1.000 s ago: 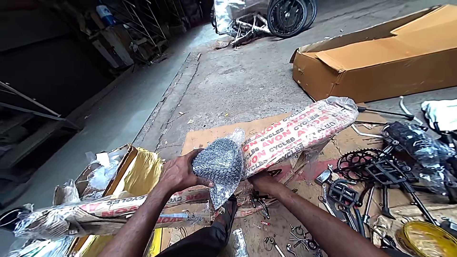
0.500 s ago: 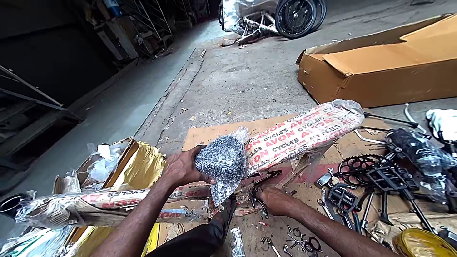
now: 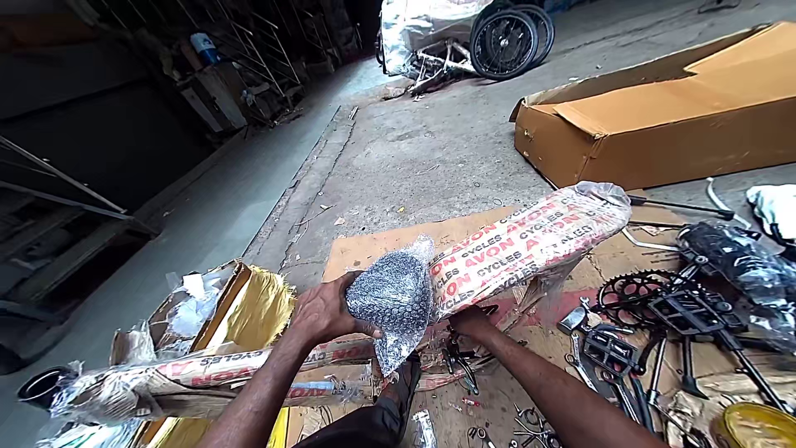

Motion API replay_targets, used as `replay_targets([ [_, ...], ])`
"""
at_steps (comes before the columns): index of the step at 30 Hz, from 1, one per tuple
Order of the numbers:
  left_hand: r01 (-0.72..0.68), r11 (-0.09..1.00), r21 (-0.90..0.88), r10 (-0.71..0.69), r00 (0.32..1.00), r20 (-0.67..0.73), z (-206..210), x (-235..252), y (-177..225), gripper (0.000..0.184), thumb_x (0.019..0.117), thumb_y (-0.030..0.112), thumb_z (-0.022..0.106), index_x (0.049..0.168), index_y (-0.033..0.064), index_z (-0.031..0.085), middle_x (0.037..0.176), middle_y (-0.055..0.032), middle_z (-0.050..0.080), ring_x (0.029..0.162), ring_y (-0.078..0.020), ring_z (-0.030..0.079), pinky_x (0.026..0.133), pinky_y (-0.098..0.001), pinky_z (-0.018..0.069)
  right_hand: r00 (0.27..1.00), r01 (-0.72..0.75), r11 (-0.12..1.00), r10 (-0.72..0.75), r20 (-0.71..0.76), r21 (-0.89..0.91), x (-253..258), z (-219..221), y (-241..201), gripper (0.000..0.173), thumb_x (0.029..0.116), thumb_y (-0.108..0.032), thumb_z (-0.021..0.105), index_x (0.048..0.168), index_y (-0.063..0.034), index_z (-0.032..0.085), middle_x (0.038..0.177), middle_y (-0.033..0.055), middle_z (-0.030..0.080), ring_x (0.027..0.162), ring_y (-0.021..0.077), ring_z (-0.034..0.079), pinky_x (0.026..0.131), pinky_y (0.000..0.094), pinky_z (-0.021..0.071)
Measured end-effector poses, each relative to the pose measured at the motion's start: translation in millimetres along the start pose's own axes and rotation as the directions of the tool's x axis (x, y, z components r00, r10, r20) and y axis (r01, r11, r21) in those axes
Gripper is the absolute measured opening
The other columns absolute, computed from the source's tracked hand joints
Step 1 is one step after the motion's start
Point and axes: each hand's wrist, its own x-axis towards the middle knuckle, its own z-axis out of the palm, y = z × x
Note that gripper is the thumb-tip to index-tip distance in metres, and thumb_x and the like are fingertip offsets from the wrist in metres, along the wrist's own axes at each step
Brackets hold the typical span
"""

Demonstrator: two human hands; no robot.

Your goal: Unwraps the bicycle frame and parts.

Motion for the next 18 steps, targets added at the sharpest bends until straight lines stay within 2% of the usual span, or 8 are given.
replay_targets([
  [3, -0.018, 1.0, -0.005, 0.018, 1.0, -0.007, -1, 3, -2, 0.117, 0.0425, 0.088, 0.082, 0.146, 0.0448, 0.05, 0.103, -0.0004, 0.076, 0.095, -0.022, 0.072, 0.081, -0.0567, 0.0571, 0.977, 0.093, 0.995, -0.084, -0.197, 0.038, -7, 23, 30, 0.031, 0.1055, -0.019, 0.048, 0.119, -0.0027, 0.07, 0.124, 0.0204, 0.068, 0.122, 0.0366, 0.063, 0.104, 0.0544, 0.0492],
  [7, -0.028, 0.999, -0.018, 0.028, 1.0, 0.007, -3, 7, -3, 0.114, 0.0445, 0.086, 0.083, 0.145, 0.0428, 0.052, 0.104, -0.0021, 0.075, 0.097, -0.0237, 0.071, 0.082, -0.0576, 0.0564, 0.906, 0.31, 0.944, -0.33, -0.264, -0.114, -38, 38, 65, 0.044, 0.1093, -0.035, 0.034, 0.112, -0.009, 0.07, 0.112, 0.0106, 0.071, 0.115, 0.0269, 0.066, 0.107, 0.0469, 0.0478],
  [8, -0.025, 1.0, -0.014, 0.025, 1.0, 0.01, -4, 8, -3, 0.114, 0.0429, 0.087, 0.083, 0.144, 0.0435, 0.052, 0.103, -0.0011, 0.075, 0.096, -0.0227, 0.071, 0.082, -0.0567, 0.0566, 0.914, 0.299, 0.941, -0.33, -0.235, -0.158, -47, 40, 68, 0.048, 0.1099, -0.04, 0.032, 0.115, -0.0096, 0.069, 0.113, 0.0092, 0.071, 0.115, 0.0252, 0.066, 0.11, 0.0453, 0.045],
  [10, -0.011, 1.0, -0.018, 0.011, 1.0, 0.008, -5, 6, -1, 0.113, 0.0411, 0.085, 0.085, 0.142, 0.046, 0.053, 0.102, -0.0002, 0.075, 0.095, -0.0217, 0.071, 0.08, -0.0563, 0.056, 0.966, 0.168, 0.973, -0.194, -0.17, -0.158, -71, 38, 50, 0.043, 0.1091, -0.034, 0.036, 0.13, -0.0078, 0.063, 0.118, 0.0145, 0.071, 0.111, 0.031, 0.069, 0.1, 0.0497, 0.052],
  [12, -0.006, 1.0, -0.017, 0.006, 1.0, 0.01, -3, 4, 0, 0.113, 0.0412, 0.084, 0.085, 0.143, 0.0472, 0.052, 0.101, -0.0003, 0.075, 0.093, -0.0223, 0.071, 0.079, -0.0563, 0.056, 0.997, 0.017, 0.994, -0.024, -0.067, -0.109, -95, 33, 17, 0.053, 0.107, -0.029, 0.043, 0.157, -0.0101, 0.04, 0.132, 0.0202, 0.065, 0.112, 0.0381, 0.069, 0.097, 0.0551, 0.0542],
  [13, -0.009, 1.0, -0.015, 0.009, 1.0, -0.002, -2, 4, 0, 0.113, 0.0412, 0.083, 0.086, 0.143, 0.0471, 0.052, 0.101, 0.0002, 0.075, 0.093, -0.0222, 0.071, 0.079, -0.0563, 0.0563, 0.999, -0.027, 0.996, 0.023, -0.039, -0.09, -102, 31, 3, 0.06, 0.1055, -0.026, 0.045, 0.162, -0.0111, 0.031, 0.134, 0.021, 0.063, 0.112, 0.0388, 0.068, 0.097, 0.0548, 0.0541],
  [16, -0.034, 0.999, -0.028, 0.033, 0.998, -0.048, 3, 1, 1, 0.111, 0.0414, 0.08, 0.088, 0.141, 0.0431, 0.056, 0.098, -0.0009, 0.075, 0.09, -0.023, 0.072, 0.076, -0.0576, 0.0563, 0.998, -0.049, 0.999, 0.048, 0.035, 0.006, -104, 23, -10, 0.065, 0.1046, -0.026, 0.046, 0.163, -0.0074, 0.023, 0.133, 0.0221, 0.063, 0.121, 0.0374, 0.064, 0.105, 0.0528, 0.0497],
  [18, -0.018, 1.0, -0.006, 0.018, 0.999, -0.037, 4, 1, 2, 0.113, 0.0386, 0.085, 0.085, 0.141, 0.046, 0.054, 0.096, 0.0021, 0.075, 0.09, -0.0192, 0.072, 0.077, -0.0543, 0.0572, 0.993, 0.069, 0.998, -0.068, 0.095, -0.013, -102, 13, -2, 0.071, 0.0993, -0.023, 0.053, 0.162, -0.0065, 0.025, 0.127, 0.0237, 0.066, 0.119, 0.0397, 0.065, 0.104, 0.055, 0.05],
])
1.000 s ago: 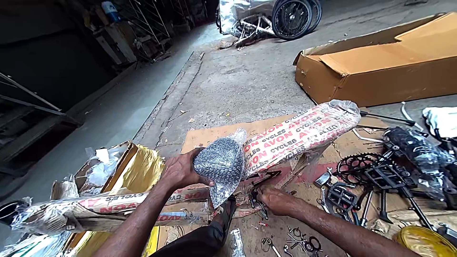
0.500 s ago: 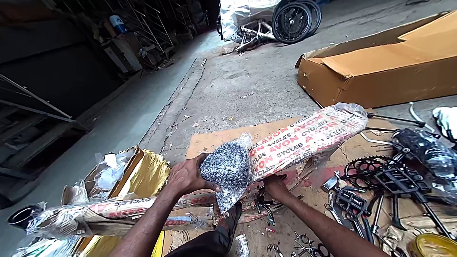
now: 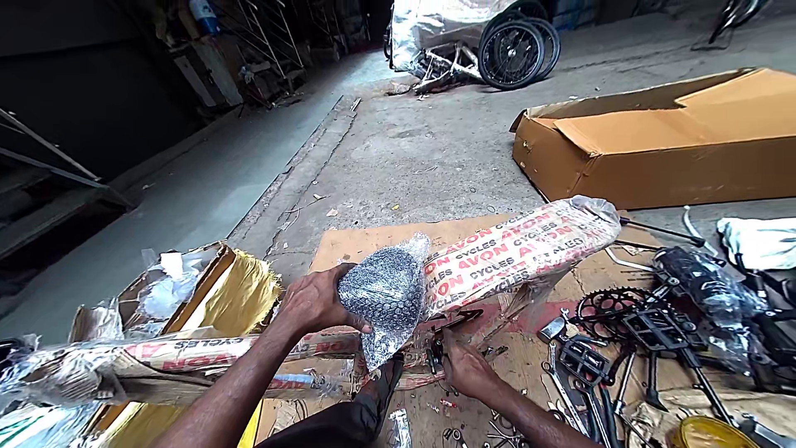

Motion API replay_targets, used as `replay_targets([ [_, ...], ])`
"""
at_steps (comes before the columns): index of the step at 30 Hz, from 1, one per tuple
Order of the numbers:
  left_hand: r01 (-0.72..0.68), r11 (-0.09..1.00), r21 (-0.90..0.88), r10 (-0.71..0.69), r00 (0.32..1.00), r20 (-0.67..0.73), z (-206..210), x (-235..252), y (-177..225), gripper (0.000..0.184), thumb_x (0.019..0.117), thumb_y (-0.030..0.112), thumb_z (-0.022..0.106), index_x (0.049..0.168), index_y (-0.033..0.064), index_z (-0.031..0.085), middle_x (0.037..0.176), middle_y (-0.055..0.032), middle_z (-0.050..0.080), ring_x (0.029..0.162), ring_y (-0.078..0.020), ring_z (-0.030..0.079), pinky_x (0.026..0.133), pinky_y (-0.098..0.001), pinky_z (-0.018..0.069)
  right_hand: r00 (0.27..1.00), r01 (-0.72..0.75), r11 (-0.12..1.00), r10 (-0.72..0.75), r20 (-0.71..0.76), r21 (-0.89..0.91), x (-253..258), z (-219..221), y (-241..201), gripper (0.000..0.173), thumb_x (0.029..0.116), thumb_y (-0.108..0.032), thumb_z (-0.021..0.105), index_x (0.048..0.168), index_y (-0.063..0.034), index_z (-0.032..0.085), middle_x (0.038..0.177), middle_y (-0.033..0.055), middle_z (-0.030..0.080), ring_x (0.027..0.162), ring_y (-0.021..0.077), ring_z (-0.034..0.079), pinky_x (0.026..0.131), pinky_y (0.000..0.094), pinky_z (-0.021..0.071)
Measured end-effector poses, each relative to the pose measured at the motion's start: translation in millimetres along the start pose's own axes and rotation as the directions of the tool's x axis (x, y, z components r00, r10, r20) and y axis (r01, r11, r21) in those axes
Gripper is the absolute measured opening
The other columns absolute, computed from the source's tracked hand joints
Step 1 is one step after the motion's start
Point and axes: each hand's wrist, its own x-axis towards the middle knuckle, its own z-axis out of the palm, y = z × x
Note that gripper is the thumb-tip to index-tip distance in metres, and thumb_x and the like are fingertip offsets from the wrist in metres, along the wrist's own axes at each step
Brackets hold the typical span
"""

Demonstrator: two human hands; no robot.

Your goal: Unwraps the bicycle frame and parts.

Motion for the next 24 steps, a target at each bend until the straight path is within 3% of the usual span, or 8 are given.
replay_targets([
  [2, 0.013, 1.0, 0.01, -0.014, 1.0, 0.017, -2, 0, 2, 0.116, 0.0386, 0.087, 0.084, 0.142, 0.0458, 0.053, 0.098, 0.0015, 0.075, 0.091, -0.0198, 0.071, 0.078, -0.0543, 0.057, 0.983, 0.166, 0.983, -0.159, 0.09, -0.083, -4, -8, 13, 0.077, 0.0937, -0.016, 0.063, 0.162, -0.0111, 0.028, 0.127, 0.0266, 0.064, 0.114, 0.0445, 0.065, 0.1, 0.0604, 0.0506],
  [5, 0.013, 1.0, 0.017, -0.013, 1.0, 0.015, -2, -3, 2, 0.114, 0.0395, 0.087, 0.083, 0.142, 0.0453, 0.053, 0.097, 0.0006, 0.075, 0.09, -0.021, 0.072, 0.076, -0.0548, 0.0569, 0.909, 0.4, 0.884, -0.35, 0.227, -0.243, -4, -20, 39, 0.069, 0.1002, -0.004, 0.052, 0.163, -0.0111, 0.026, 0.141, 0.0292, 0.057, 0.117, 0.0474, 0.065, 0.1, 0.0618, 0.0508],
  [9, -0.006, 1.0, -0.001, 0.006, 1.0, -0.008, 0, -5, 2, 0.11, 0.0419, 0.084, 0.085, 0.141, 0.0446, 0.055, 0.097, 0.0004, 0.075, 0.089, -0.021, 0.071, 0.076, -0.0547, 0.0564, 0.696, 0.704, 0.589, -0.682, 0.223, -0.397, 30, -31, 78, 0.038, 0.1083, -0.021, 0.048, 0.142, -0.0064, 0.055, 0.135, 0.0227, 0.062, 0.12, 0.0402, 0.065, 0.101, 0.0542, 0.0523],
  [11, -0.008, 1.0, -0.009, 0.007, 1.0, -0.019, -1, -6, 2, 0.107, 0.0431, 0.083, 0.086, 0.139, 0.0432, 0.057, 0.097, 0.0002, 0.075, 0.09, -0.0221, 0.071, 0.076, -0.0551, 0.0562, 0.615, 0.768, 0.475, -0.735, 0.286, -0.43, 47, -45, 76, 0.042, 0.1064, -0.035, 0.054, 0.135, -0.0051, 0.059, 0.142, 0.0227, 0.057, 0.132, 0.0394, 0.057, 0.109, 0.0532, 0.0477],
  [13, -0.002, 1.0, -0.016, 0.002, 1.0, 0.004, -3, -6, 3, 0.105, 0.0455, 0.081, 0.086, 0.139, 0.0433, 0.056, 0.098, -0.0003, 0.075, 0.09, -0.0229, 0.071, 0.076, -0.0554, 0.0557, 0.51, 0.827, 0.327, -0.78, 0.364, -0.457, 61, -51, 71, 0.043, 0.106, -0.036, 0.054, 0.129, -0.001, 0.062, 0.148, 0.0215, 0.055, 0.14, 0.0374, 0.052, 0.114, 0.0511, 0.0439],
  [16, -0.002, 1.0, -0.016, 0.003, 0.999, 0.038, -3, -3, 1, 0.106, 0.0454, 0.083, 0.085, 0.14, 0.045, 0.054, 0.098, 0.0011, 0.075, 0.09, -0.0211, 0.071, 0.077, -0.0538, 0.0559, 0.394, 0.868, 0.165, -0.803, 0.447, -0.468, 72, -49, 68, 0.035, 0.1093, -0.025, 0.046, 0.124, 0.0023, 0.062, 0.131, 0.0224, 0.064, 0.126, 0.0375, 0.062, 0.108, 0.0479, 0.0496],
  [19, -0.015, 0.999, -0.028, 0.016, 0.999, 0.034, -1, 1, -2, 0.107, 0.0448, 0.082, 0.086, 0.14, 0.0445, 0.054, 0.097, 0.001, 0.074, 0.09, -0.0216, 0.071, 0.076, -0.0549, 0.0556, 0.439, 0.846, 0.226, -0.809, 0.391, -0.483, 72, -43, 62, 0.032, 0.1083, -0.028, 0.047, 0.11, -0.0015, 0.064, 0.109, 0.0175, 0.067, 0.104, 0.0341, 0.068, 0.091, 0.0459, 0.057],
  [24, 0.017, 1.0, 0.0, -0.017, 0.999, 0.035, -2, 3, 2, 0.111, 0.0416, 0.079, 0.088, 0.14, 0.0412, 0.055, 0.095, -0.0025, 0.074, 0.087, -0.0257, 0.07, 0.073, -0.057, 0.0544, 0.607, 0.752, 0.417, -0.74, 0.29, -0.51, 67, -33, 52, 0.036, 0.1065, -0.041, 0.049, 0.103, -0.0096, 0.068, 0.103, 0.0085, 0.068, 0.083, 0.0263, 0.07, 0.07, 0.045, 0.059],
])
